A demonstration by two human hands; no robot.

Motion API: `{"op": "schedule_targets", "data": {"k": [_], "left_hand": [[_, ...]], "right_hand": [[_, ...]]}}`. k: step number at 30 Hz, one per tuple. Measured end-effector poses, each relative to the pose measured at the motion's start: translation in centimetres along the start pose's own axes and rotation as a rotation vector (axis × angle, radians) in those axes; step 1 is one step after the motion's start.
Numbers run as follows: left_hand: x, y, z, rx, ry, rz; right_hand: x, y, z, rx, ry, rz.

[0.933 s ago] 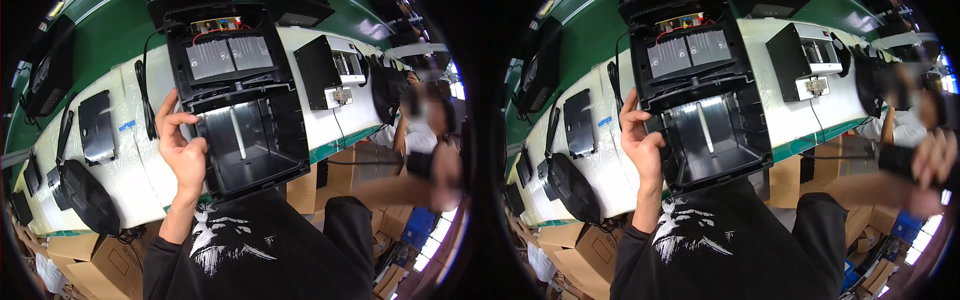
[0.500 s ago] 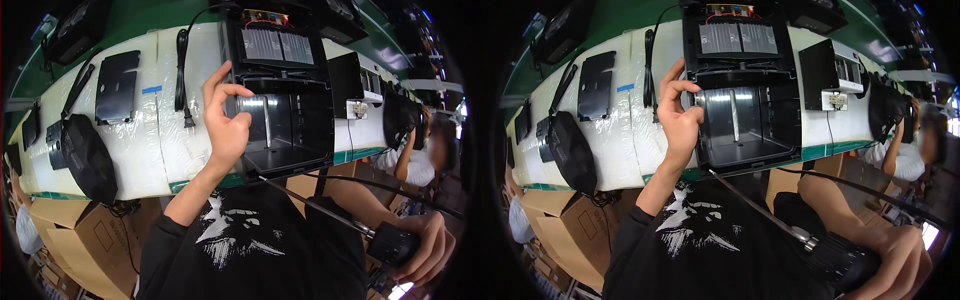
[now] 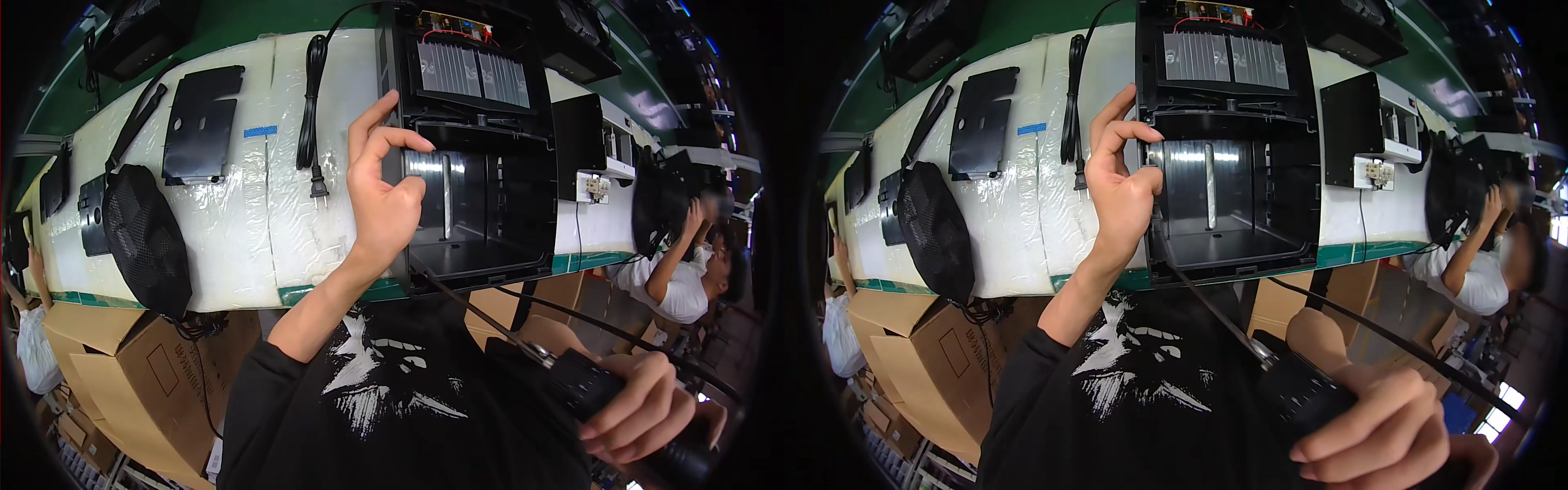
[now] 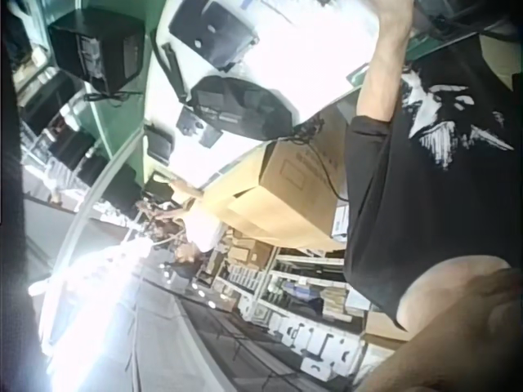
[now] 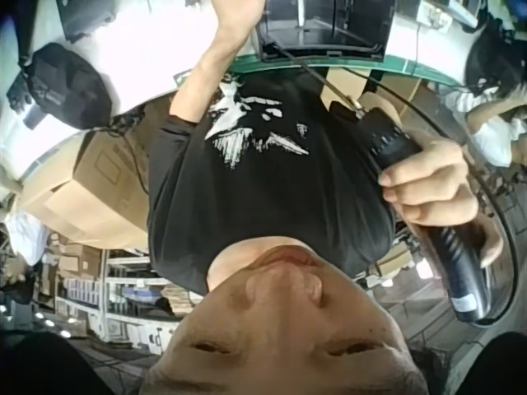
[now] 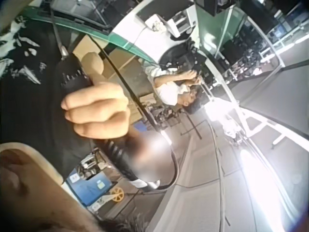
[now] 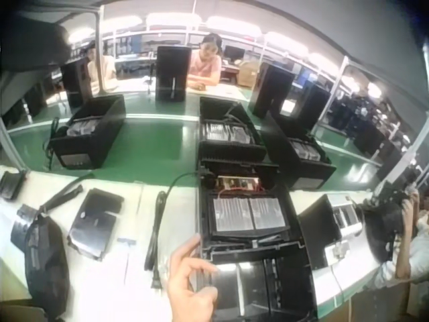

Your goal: Assembling electronic components by connecting internal wiring and securing the plastic casing of a device.

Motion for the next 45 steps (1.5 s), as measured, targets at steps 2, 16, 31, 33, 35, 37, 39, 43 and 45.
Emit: {"op": "schedule_targets", "data": {"k": [2, 16, 31, 33, 35, 37, 39, 43, 45], "left_hand": [[-0.1, -0.6, 0.0, 0.003, 0.001, 0.018], [0.0, -1.0, -0.1, -0.035, 0.005, 0.057], [0.2, -0.5, 0.1, 0.038, 0.021, -0.034], [0.4, 0.0, 0.1, 0.037, 0.027, -0.054], [0.5, -0.2, 0.2, 0.051, 0.042, -0.04], [0.5, -0.2, 0.1, 0.053, 0.04, -0.042], [0.5, -0.4, 0.1, 0.054, 0.041, -0.029], [0.7, 0.2, 0.2, 0.07, 0.038, -0.039], [0.6, -0.1, 0.2, 0.057, 0.041, -0.031]], "right_hand": [[1.1, 0.1, -0.3, 0.051, -0.068, -0.027], [5.6, 0.0, -5.9, -0.003, -0.56, 0.084], [5.9, -2.5, -9.9, -0.164, -0.747, 0.339], [6.4, -2.3, -9.5, -0.176, -0.69, 0.28], [6.9, -1.8, -8.8, -0.117, -0.568, 0.2], [6.7, -0.7, -7.8, -0.035, -0.377, 0.043], [6.7, -1.1, -8.2, -0.038, -0.396, 0.046], [7.7, -2.8, -10.6, -0.213, -0.963, 0.489], [7.1, -3.3, -10.9, -0.199, -0.859, 0.398]]}}
Point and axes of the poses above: each hand's wrist, its own x-axis away from the middle knuckle, its own y-axis out of the back of the hand, z = x × y, the point moved 10 cm from there along -x, towards the middle knuckle, and after that the axes turned 1 degree about z, right-handed, at the moved point
